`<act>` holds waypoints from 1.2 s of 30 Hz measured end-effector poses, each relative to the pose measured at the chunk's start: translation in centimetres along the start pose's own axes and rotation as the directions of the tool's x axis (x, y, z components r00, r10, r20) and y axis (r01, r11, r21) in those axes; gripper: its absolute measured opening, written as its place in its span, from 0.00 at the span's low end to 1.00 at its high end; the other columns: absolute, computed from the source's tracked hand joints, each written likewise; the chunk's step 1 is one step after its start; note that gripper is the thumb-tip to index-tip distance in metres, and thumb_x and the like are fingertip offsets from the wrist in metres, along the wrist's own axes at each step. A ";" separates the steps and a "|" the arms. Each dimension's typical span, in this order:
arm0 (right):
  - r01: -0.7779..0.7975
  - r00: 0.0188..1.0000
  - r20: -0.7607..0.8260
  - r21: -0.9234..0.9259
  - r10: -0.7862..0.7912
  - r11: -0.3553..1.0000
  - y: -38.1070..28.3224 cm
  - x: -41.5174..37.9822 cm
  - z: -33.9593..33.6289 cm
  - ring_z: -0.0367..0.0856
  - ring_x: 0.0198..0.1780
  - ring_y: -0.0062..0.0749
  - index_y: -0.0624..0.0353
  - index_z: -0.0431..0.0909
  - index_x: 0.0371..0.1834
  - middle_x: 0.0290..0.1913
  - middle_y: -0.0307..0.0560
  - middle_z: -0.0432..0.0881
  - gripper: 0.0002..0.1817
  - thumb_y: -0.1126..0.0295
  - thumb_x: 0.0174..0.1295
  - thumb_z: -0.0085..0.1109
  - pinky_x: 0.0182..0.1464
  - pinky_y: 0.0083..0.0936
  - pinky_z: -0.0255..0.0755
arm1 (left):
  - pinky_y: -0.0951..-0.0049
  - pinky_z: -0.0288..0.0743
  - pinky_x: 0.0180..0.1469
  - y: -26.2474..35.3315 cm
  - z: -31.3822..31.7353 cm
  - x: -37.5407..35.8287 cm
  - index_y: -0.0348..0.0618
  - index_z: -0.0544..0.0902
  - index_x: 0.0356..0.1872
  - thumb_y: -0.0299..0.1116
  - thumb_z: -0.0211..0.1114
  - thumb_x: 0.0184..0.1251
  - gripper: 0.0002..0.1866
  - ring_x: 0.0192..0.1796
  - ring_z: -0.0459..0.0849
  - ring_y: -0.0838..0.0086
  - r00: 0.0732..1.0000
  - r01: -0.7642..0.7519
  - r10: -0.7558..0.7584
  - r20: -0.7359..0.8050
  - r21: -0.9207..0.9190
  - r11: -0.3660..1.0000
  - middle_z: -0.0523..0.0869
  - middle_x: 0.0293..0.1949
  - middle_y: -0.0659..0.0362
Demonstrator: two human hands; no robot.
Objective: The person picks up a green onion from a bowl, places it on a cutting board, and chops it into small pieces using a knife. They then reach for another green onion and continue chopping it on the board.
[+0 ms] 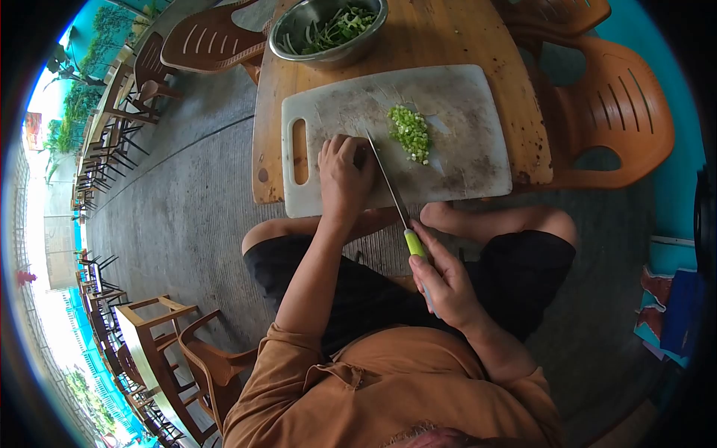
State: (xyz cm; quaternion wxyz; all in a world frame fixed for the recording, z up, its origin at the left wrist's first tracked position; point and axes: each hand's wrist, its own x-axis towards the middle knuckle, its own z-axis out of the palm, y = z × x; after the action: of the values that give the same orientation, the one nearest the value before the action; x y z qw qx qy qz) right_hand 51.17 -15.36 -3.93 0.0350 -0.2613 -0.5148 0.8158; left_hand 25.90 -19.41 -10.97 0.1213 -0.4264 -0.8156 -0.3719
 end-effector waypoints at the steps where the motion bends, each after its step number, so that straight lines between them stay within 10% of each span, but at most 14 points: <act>1: 0.027 1.000 -0.013 -0.020 -0.028 0.999 0.3 0.0 0.2 0.67 0.29 0.10 0.60 0.59 0.88 0.32 0.30 0.72 0.33 0.64 0.84 0.55 0.32 0.12 0.66 | 0.54 0.74 0.58 0.1 0.0 -0.2 0.42 0.88 0.43 0.26 0.74 0.61 0.09 0.50 0.84 0.54 1.000 0.001 -0.001 0.008 -0.005 1.000 0.86 0.42 0.54; 36: 0.128 0.991 -0.029 -0.066 -0.130 0.990 1.5 2.3 -0.4 0.71 0.40 0.12 0.67 0.62 0.85 0.43 0.34 0.77 0.32 0.65 0.84 0.56 0.44 0.15 0.71 | 0.54 0.75 0.56 0.3 -0.1 -0.1 0.40 0.86 0.41 0.26 0.73 0.62 0.07 0.48 0.84 0.53 0.999 0.028 -0.029 0.036 0.041 0.999 0.86 0.41 0.52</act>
State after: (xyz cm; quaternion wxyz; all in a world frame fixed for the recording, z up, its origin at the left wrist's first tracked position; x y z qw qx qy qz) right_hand 49.65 -14.95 -6.25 0.0878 -0.2422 -0.5559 0.7904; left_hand 26.21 -19.46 -10.80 0.1099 -0.4189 -0.8310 -0.3491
